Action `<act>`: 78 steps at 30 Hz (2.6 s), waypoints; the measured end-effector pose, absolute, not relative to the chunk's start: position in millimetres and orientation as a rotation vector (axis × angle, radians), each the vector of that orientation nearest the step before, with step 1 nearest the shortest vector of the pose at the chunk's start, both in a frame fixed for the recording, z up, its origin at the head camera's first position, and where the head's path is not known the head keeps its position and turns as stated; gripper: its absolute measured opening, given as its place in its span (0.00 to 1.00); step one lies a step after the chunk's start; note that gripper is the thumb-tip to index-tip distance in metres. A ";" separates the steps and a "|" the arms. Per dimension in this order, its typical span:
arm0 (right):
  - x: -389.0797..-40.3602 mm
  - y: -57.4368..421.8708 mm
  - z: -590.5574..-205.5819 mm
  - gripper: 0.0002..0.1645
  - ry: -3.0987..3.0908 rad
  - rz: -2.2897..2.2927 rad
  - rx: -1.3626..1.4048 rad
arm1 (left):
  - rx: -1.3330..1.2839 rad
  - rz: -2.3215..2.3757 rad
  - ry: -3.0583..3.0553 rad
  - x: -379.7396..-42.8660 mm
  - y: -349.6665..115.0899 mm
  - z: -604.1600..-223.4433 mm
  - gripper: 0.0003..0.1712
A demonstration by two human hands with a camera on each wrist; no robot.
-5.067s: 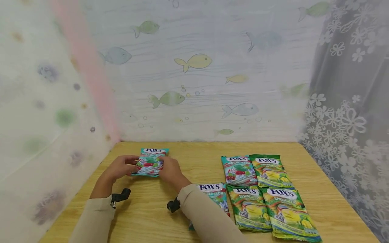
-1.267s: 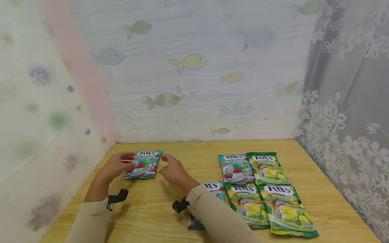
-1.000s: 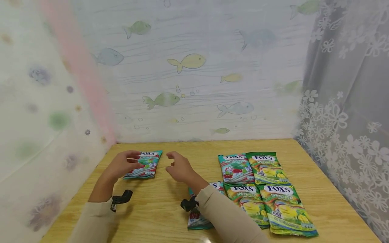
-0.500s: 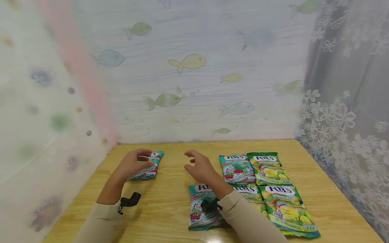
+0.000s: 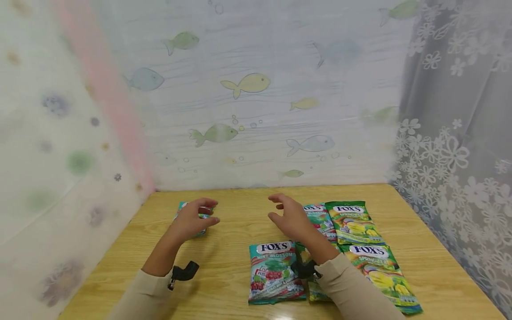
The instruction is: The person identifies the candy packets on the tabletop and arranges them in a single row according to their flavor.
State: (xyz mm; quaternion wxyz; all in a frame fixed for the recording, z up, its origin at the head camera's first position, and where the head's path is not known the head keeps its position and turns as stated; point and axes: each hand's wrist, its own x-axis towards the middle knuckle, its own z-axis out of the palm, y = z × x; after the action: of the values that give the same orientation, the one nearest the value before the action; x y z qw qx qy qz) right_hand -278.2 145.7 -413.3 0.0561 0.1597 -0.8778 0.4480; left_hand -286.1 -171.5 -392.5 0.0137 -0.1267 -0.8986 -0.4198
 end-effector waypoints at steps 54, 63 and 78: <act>-275.6 287.3 -412.4 0.41 -2.923 1.298 0.197 | -0.372 -1.888 -2.672 -281.4 26.5 -441.2 0.35; -278.7 285.3 -420.3 0.43 -2.967 1.288 0.213 | -0.411 -2.008 -2.732 -273.0 37.8 -446.6 0.40; -277.8 275.1 -425.5 0.42 -3.051 1.270 0.296 | -0.353 -2.251 -2.648 -270.7 43.6 -455.5 0.33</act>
State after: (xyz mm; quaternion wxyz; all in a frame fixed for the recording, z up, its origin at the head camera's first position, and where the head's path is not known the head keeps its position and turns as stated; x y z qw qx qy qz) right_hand -277.8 275.1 -425.5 -0.0884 0.0888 -0.9159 0.3813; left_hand -270.7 43.6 -455.5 -0.1747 -0.0996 -0.7463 -0.6345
